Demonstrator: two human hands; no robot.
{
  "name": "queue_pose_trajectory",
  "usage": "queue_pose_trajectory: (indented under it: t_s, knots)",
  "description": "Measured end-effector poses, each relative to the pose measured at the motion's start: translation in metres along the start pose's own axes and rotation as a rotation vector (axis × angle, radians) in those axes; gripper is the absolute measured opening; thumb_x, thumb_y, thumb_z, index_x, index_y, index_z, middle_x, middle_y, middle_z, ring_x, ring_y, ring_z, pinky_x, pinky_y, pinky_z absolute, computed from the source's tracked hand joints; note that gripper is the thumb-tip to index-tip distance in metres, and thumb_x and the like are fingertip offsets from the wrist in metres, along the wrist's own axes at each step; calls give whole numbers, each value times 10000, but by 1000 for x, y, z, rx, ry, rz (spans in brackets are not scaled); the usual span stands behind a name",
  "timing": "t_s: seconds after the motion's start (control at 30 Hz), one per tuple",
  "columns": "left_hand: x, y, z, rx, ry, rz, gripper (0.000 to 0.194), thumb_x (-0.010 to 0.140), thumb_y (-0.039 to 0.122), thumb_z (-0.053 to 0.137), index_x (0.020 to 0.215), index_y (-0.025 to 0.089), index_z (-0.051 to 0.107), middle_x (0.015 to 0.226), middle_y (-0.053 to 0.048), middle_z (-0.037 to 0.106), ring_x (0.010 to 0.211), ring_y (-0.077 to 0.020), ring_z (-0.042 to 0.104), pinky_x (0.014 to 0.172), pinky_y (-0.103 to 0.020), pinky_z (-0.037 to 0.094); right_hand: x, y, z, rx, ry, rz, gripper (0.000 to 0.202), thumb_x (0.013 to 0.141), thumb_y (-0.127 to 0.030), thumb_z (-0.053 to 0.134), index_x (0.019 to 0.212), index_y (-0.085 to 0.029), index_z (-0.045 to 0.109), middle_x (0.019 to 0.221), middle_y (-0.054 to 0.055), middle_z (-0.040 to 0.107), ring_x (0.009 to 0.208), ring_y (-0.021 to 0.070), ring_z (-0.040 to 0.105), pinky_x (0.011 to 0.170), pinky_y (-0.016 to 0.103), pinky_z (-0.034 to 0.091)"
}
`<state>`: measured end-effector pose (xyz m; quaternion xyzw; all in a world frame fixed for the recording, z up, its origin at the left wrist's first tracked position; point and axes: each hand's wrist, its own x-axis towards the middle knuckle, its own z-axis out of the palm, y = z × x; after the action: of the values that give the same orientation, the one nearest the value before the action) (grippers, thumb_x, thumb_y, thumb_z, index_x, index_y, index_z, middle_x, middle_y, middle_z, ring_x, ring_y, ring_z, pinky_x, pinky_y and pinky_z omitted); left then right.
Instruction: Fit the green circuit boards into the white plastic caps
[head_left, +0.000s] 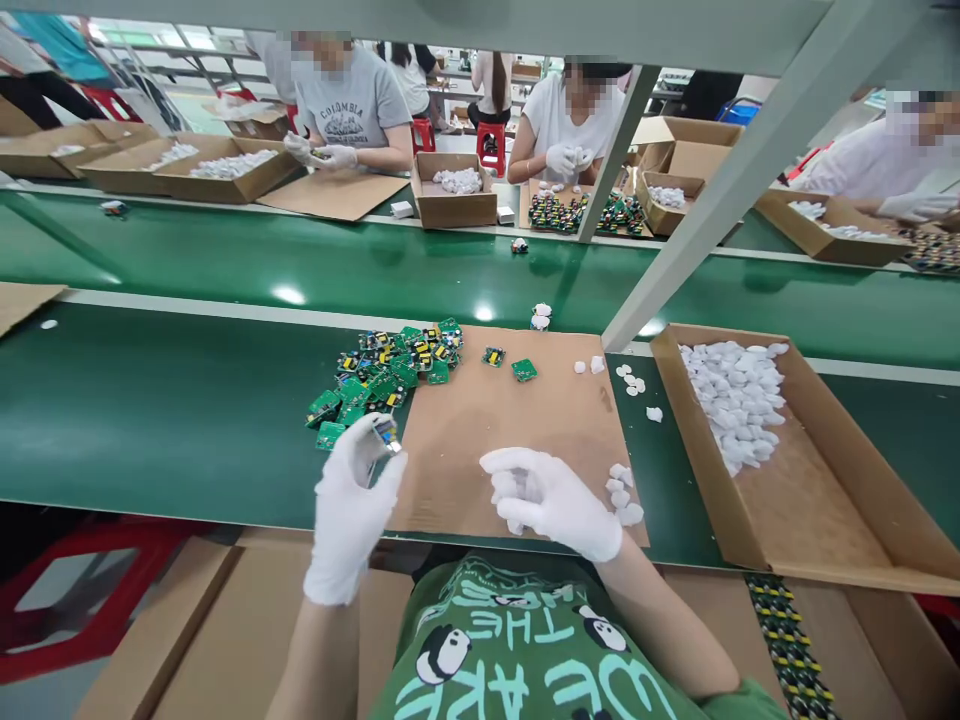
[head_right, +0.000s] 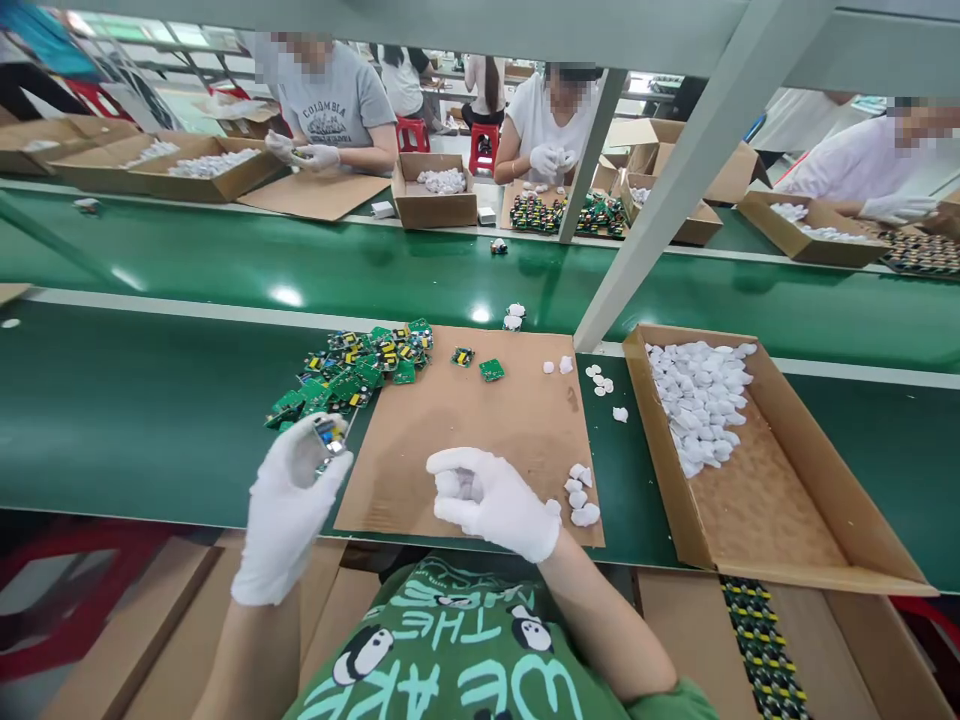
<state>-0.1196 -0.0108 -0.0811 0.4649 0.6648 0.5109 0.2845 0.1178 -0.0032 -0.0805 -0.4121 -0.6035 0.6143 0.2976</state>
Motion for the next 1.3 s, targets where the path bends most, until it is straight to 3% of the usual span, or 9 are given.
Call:
queue_pose_trajectory:
  t_s: [0.17, 0.3, 0.47, 0.6, 0.77, 0.93, 1.1, 1.2, 1.3]
  knots:
    - [-32, 23, 33, -725, -447, -354, 612, 798, 281, 804, 1350, 303, 542, 1156, -65, 709, 1063, -226, 704, 872, -291, 560, -12, -15, -7, 273, 65, 31, 223, 775, -279, 771, 933, -174, 652, 686, -24, 654, 560, 110, 629, 497, 218, 488]
    - [-44, 30, 54, -981, -603, -484, 541, 746, 349, 854, 1235, 266, 637, 1192, -94, 695, 957, -215, 715, 794, -285, 569, -21, -14, -11, 326, 159, -66, 272, 823, -398, 760, 842, -188, 588, 753, 34, 735, 568, 127, 673, 507, 230, 530]
    - [-50, 33, 65, -952, -701, -422, 542, 805, 478, 784, 1257, 218, 634, 1029, -93, 706, 688, -150, 664, 611, -254, 503, -30, -17, -18, 340, 295, -130, 294, 850, -437, 739, 882, -217, 546, 569, -29, 675, 403, 102, 563, 392, 194, 429]
    - [-52, 33, 64, -895, -774, -406, 627, 836, 459, 764, 1383, 240, 550, 743, -12, 654, 616, -122, 588, 616, -231, 458, -33, -29, -19, 183, 365, -172, 218, 884, -409, 718, 916, -217, 619, 831, 32, 727, 553, 126, 652, 471, 238, 528]
    - [-54, 39, 64, -955, -775, -457, 434, 840, 432, 759, 1222, 244, 670, 892, -42, 672, 731, -152, 628, 709, -276, 504, -34, -31, -19, -167, 299, -531, 57, 898, -251, 707, 954, -259, 712, 1100, 49, 638, 940, 168, 696, 759, 294, 608]
    - [-53, 40, 64, -818, -745, -420, 431, 884, 495, 692, 1202, 206, 655, 637, 14, 598, 545, -106, 535, 566, -221, 430, -40, -31, -14, -350, 361, -398, 214, 951, -201, 629, 1155, -260, 649, 1080, 47, 728, 888, 167, 723, 761, 288, 603]
    - [-50, 39, 62, -643, -761, -388, 604, 881, 506, 694, 1375, 179, 573, 672, 21, 578, 546, -85, 475, 561, -214, 401, -42, -38, -10, -521, 401, -340, 184, 960, -227, 609, 1141, -228, 638, 919, 30, 733, 744, 150, 700, 683, 277, 574]
    - [-48, 40, 61, -717, -849, -424, 537, 906, 438, 675, 1368, 181, 584, 737, 11, 578, 567, -70, 454, 597, -214, 422, -37, -34, -13, -624, 396, -427, 159, 964, -231, 607, 1115, -239, 657, 932, 41, 717, 814, 178, 684, 729, 319, 575]
    - [-46, 43, 61, -832, -946, -423, 360, 893, 441, 664, 1099, 146, 677, 829, -25, 589, 589, -84, 495, 543, -211, 427, -31, -26, -17, -672, 332, -651, 160, 948, -240, 621, 1106, -241, 651, 1148, 78, 714, 1064, 238, 650, 896, 408, 561]
